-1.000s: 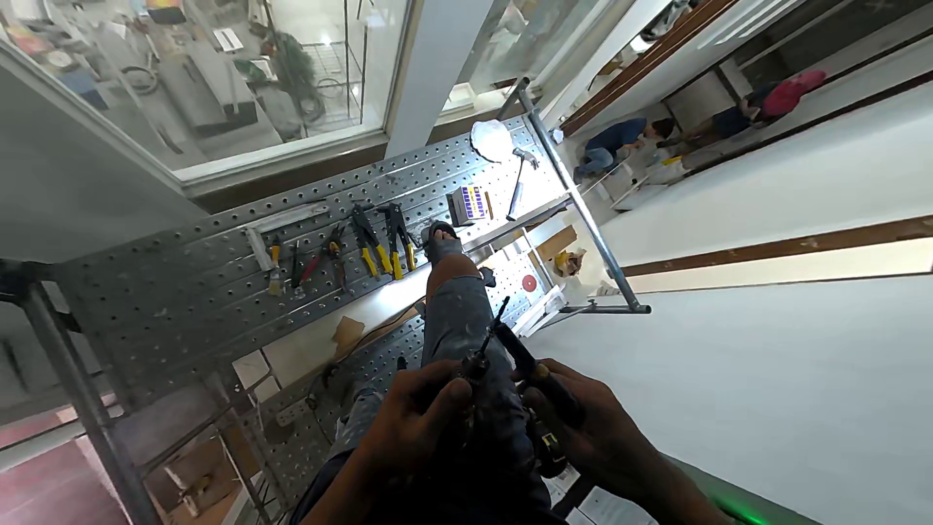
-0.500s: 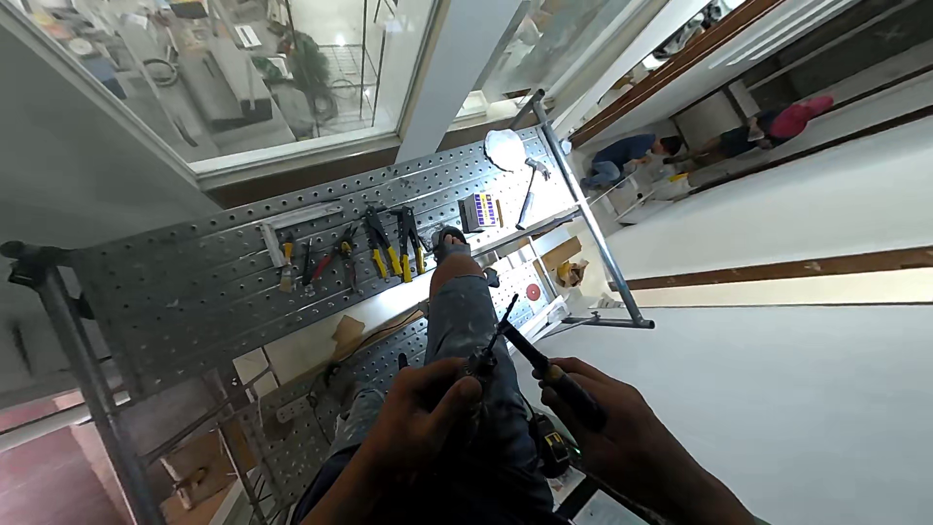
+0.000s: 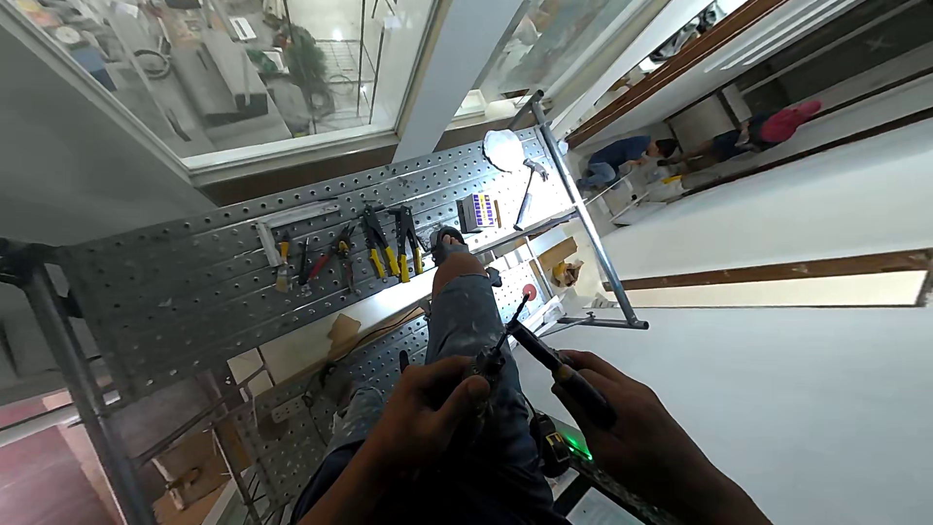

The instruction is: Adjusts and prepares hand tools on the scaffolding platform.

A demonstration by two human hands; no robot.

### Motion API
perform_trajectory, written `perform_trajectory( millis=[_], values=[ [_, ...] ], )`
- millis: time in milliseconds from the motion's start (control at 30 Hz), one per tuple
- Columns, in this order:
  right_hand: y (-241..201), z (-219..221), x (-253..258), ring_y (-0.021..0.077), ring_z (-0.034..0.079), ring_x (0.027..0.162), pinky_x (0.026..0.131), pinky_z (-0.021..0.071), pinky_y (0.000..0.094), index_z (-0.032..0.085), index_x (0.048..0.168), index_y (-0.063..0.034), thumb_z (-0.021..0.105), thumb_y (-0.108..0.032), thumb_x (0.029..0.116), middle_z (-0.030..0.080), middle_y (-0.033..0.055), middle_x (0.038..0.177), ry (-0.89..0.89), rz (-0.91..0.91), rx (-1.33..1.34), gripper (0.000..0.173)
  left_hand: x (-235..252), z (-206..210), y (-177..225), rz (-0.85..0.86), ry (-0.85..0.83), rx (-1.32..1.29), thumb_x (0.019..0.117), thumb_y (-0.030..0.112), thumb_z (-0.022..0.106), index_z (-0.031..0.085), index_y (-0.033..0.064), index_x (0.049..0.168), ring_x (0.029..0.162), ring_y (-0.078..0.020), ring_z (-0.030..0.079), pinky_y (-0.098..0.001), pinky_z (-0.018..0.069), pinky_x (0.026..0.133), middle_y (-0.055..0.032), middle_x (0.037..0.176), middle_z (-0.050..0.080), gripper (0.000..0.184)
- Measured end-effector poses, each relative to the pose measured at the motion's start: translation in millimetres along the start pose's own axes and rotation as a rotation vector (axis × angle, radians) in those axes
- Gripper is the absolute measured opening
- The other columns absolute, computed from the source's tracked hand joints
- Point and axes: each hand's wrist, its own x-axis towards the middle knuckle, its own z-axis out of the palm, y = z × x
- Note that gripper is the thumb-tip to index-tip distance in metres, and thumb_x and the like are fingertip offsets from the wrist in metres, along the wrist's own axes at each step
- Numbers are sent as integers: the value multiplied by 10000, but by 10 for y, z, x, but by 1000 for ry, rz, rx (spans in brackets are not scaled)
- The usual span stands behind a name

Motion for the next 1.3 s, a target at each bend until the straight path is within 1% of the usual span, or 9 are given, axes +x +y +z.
perform_trajectory(
  millis=[367, 567, 700, 900, 967, 1067, 1133, 1233, 1300],
  values=[
    [71, -65, -37, 53, 682, 877, 718, 599, 270, 707, 969, -177, 557, -340, 1032, 690, -40, 1204, -17, 5, 7, 230, 19, 73, -26, -4, -3, 22, 1067, 416, 522, 712, 73, 1072, 737, -147, 700, -330, 616, 692, -66, 844, 719, 392],
    [171, -45, -75, 41, 643, 790, 645, 578, 263, 685, 988, -188, 564, -343, 1005, 668, -51, 1094, -39, -2, 24, 198, 19, 111, -58, 7, -14, 14, 1068, 395, 528, 712, 66, 1082, 752, -155, 709, -340, 622, 702, -71, 853, 722, 377],
    [219, 169, -145, 41, 607, 743, 640, 550, 241, 662, 1044, -156, 554, -313, 1028, 650, -29, 972, -53, -11, 246, 192, 16, 144, -65, 38, -10, 18, 1070, 396, 522, 708, 70, 1097, 749, -133, 702, -312, 613, 691, -59, 851, 718, 377],
    [54, 547, -254, 75, 639, 715, 652, 574, 273, 665, 1087, -110, 521, -306, 1074, 662, -4, 842, -21, 20, 588, 243, -15, 167, -71, 54, 3, 3, 1073, 370, 525, 697, 74, 1146, 783, -141, 717, -316, 624, 723, -61, 875, 727, 350],
    [-48, 615, -271, 69, 634, 689, 630, 567, 264, 657, 1064, -112, 524, -317, 1080, 659, -7, 815, -24, 53, 706, 245, -14, 165, -69, 62, 22, 37, 1066, 383, 533, 701, 94, 1118, 748, -64, 676, -245, 592, 691, 0, 842, 702, 338],
    [-169, 646, -308, 36, 621, 662, 612, 553, 236, 670, 999, -107, 538, -318, 1074, 652, -27, 770, -47, 126, 866, 259, -11, 133, -63, 69, 32, 76, 1064, 420, 511, 703, 130, 1047, 734, -6, 644, -198, 565, 682, 53, 802, 671, 348],
    [-215, 625, -331, 55, 589, 604, 561, 532, 252, 663, 966, -95, 534, -326, 1076, 626, -11, 727, -76, 164, 948, 287, -22, 94, -78, 67, 23, 87, 1074, 430, 483, 709, 127, 1032, 742, -32, 661, -222, 579, 692, 34, 799, 678, 381],
    [-182, 523, -335, 95, 576, 571, 525, 520, 285, 661, 937, -90, 526, -362, 1077, 612, 20, 702, -187, 200, 1040, 335, -47, 60, -121, 26, -24, 10, 1082, 448, 459, 704, 68, 1051, 769, -172, 716, -359, 629, 724, -83, 853, 720, 454],
    [-90, 453, -325, 82, 574, 559, 512, 515, 270, 654, 925, -106, 533, -361, 1072, 613, 10, 695, -305, 195, 1159, 319, -51, 31, -127, 2, -64, -19, 1083, 469, 441, 703, 54, 1063, 789, -193, 721, -381, 632, 742, -107, 893, 727, 491]
  ],
)
